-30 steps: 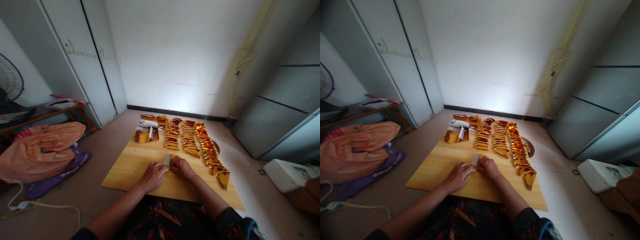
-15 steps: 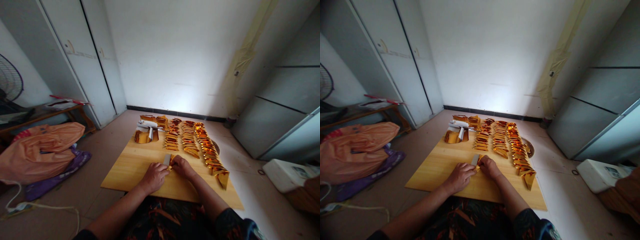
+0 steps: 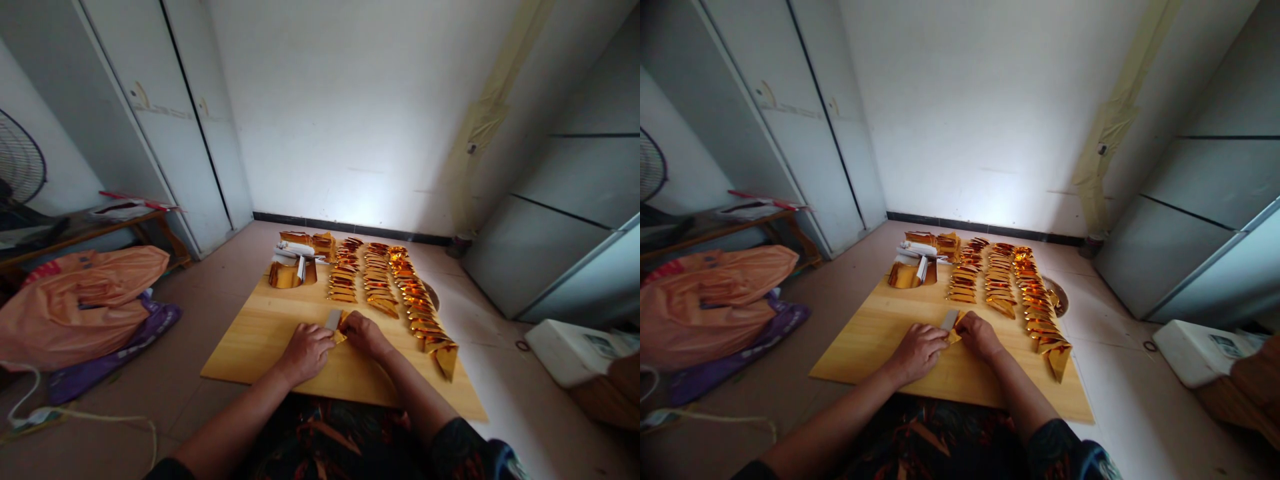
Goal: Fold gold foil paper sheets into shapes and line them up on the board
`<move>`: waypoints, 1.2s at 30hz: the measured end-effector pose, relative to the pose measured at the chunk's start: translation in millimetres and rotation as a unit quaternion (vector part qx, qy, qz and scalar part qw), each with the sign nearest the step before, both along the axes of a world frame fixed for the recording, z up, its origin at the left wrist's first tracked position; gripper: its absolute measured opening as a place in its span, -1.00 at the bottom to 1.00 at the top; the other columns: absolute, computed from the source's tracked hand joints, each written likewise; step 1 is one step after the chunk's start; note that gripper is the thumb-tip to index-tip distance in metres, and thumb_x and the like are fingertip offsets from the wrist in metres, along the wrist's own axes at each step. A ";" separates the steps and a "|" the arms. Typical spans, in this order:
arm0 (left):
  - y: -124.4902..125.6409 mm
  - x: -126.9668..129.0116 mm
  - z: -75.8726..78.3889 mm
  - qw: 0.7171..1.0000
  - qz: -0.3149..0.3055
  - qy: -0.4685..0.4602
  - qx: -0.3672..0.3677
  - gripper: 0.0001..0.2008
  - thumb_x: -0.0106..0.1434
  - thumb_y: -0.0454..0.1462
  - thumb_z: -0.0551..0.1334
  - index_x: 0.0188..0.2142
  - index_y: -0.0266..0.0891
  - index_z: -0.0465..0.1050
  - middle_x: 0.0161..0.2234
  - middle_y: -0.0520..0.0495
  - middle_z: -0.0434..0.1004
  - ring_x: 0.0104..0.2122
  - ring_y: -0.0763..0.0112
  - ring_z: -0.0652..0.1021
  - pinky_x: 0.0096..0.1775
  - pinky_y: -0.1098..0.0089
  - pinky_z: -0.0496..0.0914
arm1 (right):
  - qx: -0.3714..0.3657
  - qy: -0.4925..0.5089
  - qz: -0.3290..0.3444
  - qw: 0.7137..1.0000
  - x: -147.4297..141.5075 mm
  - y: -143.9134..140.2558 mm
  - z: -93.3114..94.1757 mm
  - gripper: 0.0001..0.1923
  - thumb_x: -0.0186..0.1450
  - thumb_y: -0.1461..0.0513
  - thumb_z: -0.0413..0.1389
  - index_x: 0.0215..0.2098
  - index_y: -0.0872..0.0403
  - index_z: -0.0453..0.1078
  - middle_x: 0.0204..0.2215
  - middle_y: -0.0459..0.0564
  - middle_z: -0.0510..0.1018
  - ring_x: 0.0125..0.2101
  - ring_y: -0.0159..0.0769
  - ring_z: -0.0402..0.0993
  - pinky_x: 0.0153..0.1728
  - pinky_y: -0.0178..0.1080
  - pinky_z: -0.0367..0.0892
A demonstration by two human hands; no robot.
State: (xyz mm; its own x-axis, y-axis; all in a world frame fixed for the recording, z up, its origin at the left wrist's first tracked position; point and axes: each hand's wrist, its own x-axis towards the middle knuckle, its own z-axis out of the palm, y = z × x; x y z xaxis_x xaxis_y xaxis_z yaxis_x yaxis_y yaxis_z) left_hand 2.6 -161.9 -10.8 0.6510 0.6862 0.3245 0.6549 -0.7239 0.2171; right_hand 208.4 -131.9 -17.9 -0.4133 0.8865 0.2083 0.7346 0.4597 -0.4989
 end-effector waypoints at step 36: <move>-12.2 7.2 -6.4 0.991 0.119 0.029 0.057 -0.89 0.19 -0.31 0.16 -0.29 -0.23 0.45 -0.34 -0.09 0.47 -0.26 0.26 0.44 -0.18 0.24 0.32 | 0.146 -0.110 0.014 0.983 -7.9 -42.9 -3.3 -0.83 0.34 0.26 0.05 -0.40 0.04 0.42 -0.40 -0.06 0.46 -0.32 -0.33 0.27 -0.28 -0.29 0.12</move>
State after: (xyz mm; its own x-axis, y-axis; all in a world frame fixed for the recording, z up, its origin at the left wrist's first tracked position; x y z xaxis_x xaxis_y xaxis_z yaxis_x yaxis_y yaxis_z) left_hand 9.8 -174.1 -17.2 0.4941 0.7841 0.3755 0.8194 -0.5644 0.1003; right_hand 200.5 -174.9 -21.2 -0.5009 0.7895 0.3547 0.7946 0.5819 -0.1732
